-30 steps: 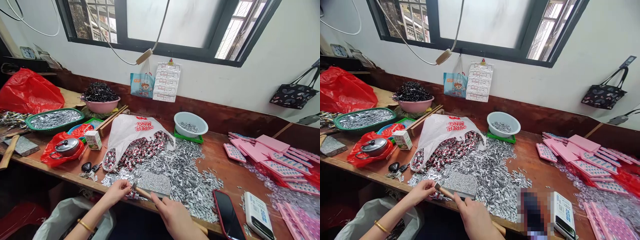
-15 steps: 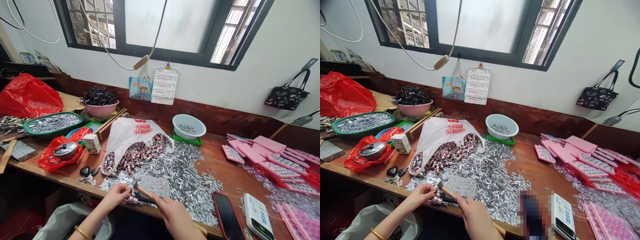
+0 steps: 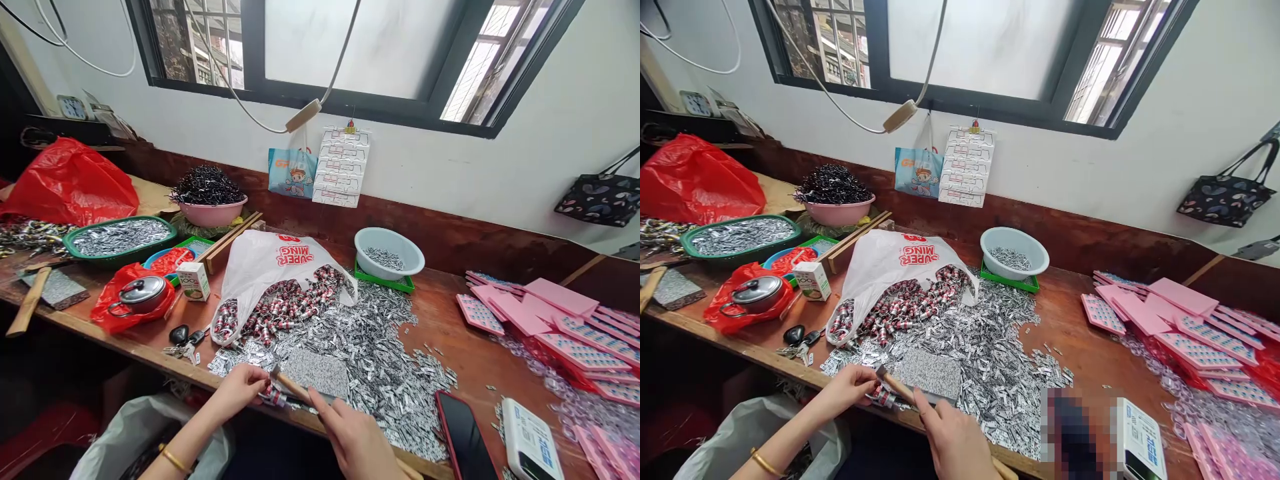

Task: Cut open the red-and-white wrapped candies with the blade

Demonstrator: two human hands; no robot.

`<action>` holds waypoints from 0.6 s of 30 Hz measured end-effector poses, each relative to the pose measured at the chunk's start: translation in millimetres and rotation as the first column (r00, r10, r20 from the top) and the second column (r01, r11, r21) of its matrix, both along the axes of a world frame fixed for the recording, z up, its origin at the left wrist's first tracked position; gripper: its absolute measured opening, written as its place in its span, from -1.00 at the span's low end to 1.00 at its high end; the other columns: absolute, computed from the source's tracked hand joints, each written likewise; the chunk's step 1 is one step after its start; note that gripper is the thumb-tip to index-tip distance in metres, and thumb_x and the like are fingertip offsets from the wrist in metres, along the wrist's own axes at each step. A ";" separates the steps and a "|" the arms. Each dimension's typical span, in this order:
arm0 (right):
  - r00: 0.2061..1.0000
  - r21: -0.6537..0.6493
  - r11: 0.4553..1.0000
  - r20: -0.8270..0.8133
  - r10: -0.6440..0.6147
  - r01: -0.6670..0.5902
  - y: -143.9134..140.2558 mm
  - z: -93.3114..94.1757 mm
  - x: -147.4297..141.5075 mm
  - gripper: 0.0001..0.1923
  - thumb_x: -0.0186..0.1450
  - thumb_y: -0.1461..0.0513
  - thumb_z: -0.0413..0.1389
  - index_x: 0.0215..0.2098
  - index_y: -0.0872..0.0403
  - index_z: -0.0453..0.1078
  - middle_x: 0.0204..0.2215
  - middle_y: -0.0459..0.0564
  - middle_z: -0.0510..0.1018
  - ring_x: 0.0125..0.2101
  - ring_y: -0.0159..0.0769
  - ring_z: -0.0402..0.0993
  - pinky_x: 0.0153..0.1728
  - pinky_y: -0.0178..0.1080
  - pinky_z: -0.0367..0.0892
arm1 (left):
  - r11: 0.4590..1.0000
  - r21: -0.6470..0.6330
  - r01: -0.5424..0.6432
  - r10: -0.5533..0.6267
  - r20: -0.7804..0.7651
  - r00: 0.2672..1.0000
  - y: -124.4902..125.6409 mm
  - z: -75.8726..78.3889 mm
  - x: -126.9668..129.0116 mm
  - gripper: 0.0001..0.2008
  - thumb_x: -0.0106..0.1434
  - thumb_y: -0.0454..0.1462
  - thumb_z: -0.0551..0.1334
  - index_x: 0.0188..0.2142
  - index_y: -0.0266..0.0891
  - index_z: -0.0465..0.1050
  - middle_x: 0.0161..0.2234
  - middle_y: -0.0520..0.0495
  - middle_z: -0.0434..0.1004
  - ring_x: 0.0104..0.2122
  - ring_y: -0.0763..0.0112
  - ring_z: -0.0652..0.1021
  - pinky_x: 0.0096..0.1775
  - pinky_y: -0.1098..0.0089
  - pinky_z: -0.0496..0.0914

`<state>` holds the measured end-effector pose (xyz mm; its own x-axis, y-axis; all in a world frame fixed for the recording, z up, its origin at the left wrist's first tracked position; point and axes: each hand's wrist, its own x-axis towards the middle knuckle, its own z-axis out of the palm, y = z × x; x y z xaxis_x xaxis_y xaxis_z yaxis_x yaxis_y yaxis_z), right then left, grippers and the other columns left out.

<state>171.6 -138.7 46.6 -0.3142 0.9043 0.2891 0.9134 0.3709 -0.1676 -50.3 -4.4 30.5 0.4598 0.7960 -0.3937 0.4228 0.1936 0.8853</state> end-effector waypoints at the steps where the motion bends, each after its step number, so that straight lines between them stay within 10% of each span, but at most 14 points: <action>1: 1.000 0.018 1.000 -0.022 -0.001 0.001 0.2 1.1 -0.2 -0.44 0.33 0.34 -0.16 0.29 -0.03 -0.03 -0.46 -0.09 0.47 -0.58 -0.36 0.43 -0.61 -0.38 0.21 | 1.000 0.001 -0.008 0.008 0.007 1.000 -0.2 -0.8 -0.2 -0.72 -0.14 -0.08 0.23 -0.59 -0.28 0.43 -0.61 0.07 0.36 -0.51 0.36 0.41 -0.42 0.37 0.39; 18: 0.986 -0.058 0.996 -0.147 -0.075 0.067 -7.7 -24.5 8.0 -0.43 0.34 0.34 -0.14 0.30 -0.10 -0.03 -0.43 -0.10 0.48 -0.52 -0.34 0.46 -0.51 -0.37 0.34 | 0.991 0.129 -0.030 0.030 0.004 1.000 -6.1 1.5 -7.4 -0.73 -0.03 -0.14 0.23 -0.47 -0.31 0.56 -0.57 -0.02 0.53 -0.50 0.30 0.50 -0.42 0.39 0.40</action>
